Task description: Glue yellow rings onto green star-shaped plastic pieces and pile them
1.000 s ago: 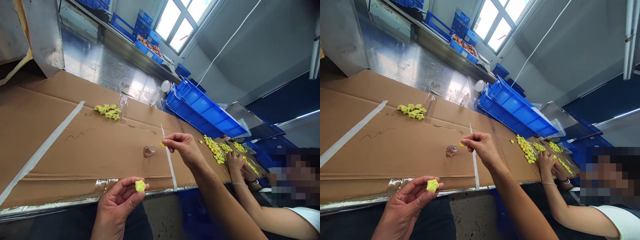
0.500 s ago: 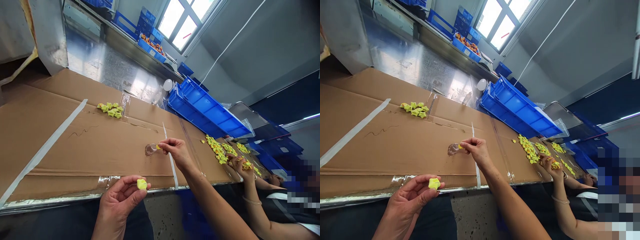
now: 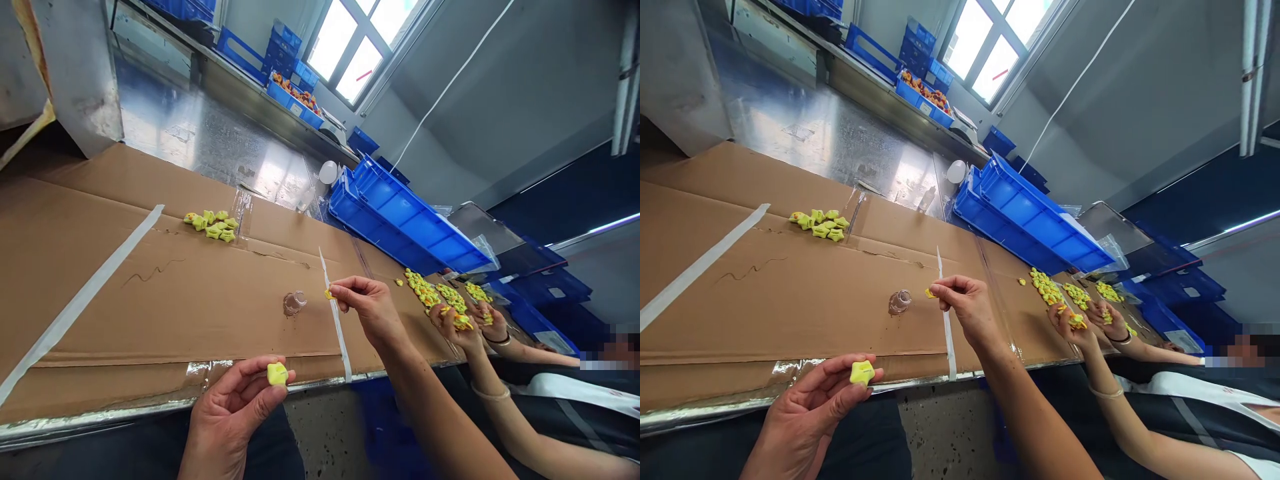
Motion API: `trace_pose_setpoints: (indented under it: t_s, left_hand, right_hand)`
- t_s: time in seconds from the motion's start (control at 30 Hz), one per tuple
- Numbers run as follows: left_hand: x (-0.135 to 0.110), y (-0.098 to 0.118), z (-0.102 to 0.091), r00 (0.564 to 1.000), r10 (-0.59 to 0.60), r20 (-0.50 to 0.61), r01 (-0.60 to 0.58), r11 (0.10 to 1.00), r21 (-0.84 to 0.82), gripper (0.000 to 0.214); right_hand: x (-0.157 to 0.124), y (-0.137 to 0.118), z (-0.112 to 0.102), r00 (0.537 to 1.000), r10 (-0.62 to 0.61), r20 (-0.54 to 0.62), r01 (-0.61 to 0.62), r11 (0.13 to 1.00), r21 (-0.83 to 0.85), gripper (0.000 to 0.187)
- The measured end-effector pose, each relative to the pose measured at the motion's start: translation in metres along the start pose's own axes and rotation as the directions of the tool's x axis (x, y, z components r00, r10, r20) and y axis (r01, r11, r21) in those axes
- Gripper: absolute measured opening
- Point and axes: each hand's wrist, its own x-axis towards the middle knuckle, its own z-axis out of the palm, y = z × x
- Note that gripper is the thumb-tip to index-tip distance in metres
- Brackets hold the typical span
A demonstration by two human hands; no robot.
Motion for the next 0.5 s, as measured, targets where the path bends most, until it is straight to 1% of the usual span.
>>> trace_pose_setpoints:
  t_s: [0.07,0.17,0.23,0.3,0.4,0.5]
  left_hand:
    - [0.0,0.001,0.002,1.0,0.015,0.004,-0.015,0.999,-0.038,0.029]
    - [-0.001,0.003,0.004,1.0,0.008,0.025,-0.005,0.992,-0.124,0.029]
    - [-0.002,0.005,0.004,0.999,-0.01,0.049,0.018,0.985,-0.171,0.029]
    - [-0.004,0.007,0.004,0.997,-0.018,0.079,0.033,0.98,-0.196,0.028]
    - [-0.006,0.009,0.003,0.993,-0.006,0.116,0.031,0.976,-0.215,0.027]
    - [-0.007,0.009,0.001,0.99,0.011,0.14,0.02,0.976,-0.216,0.027]
  right_hand:
    - [-0.011,-0.011,0.004,1.0,-0.016,0.021,0.014,0.998,0.053,0.013]
    - [-0.032,-0.027,0.017,0.997,-0.02,0.076,0.005,0.983,0.183,0.008]
    - [-0.045,-0.033,0.029,0.992,-0.012,0.128,-0.027,0.953,0.301,0.006]
    - [-0.055,-0.036,0.04,0.982,0.01,0.19,-0.083,0.921,0.38,0.005]
    - [-0.064,-0.032,0.051,0.964,0.045,0.263,-0.153,0.901,0.405,0.006]
    - [-0.068,-0.025,0.058,0.955,0.059,0.289,-0.174,0.905,0.389,0.008]
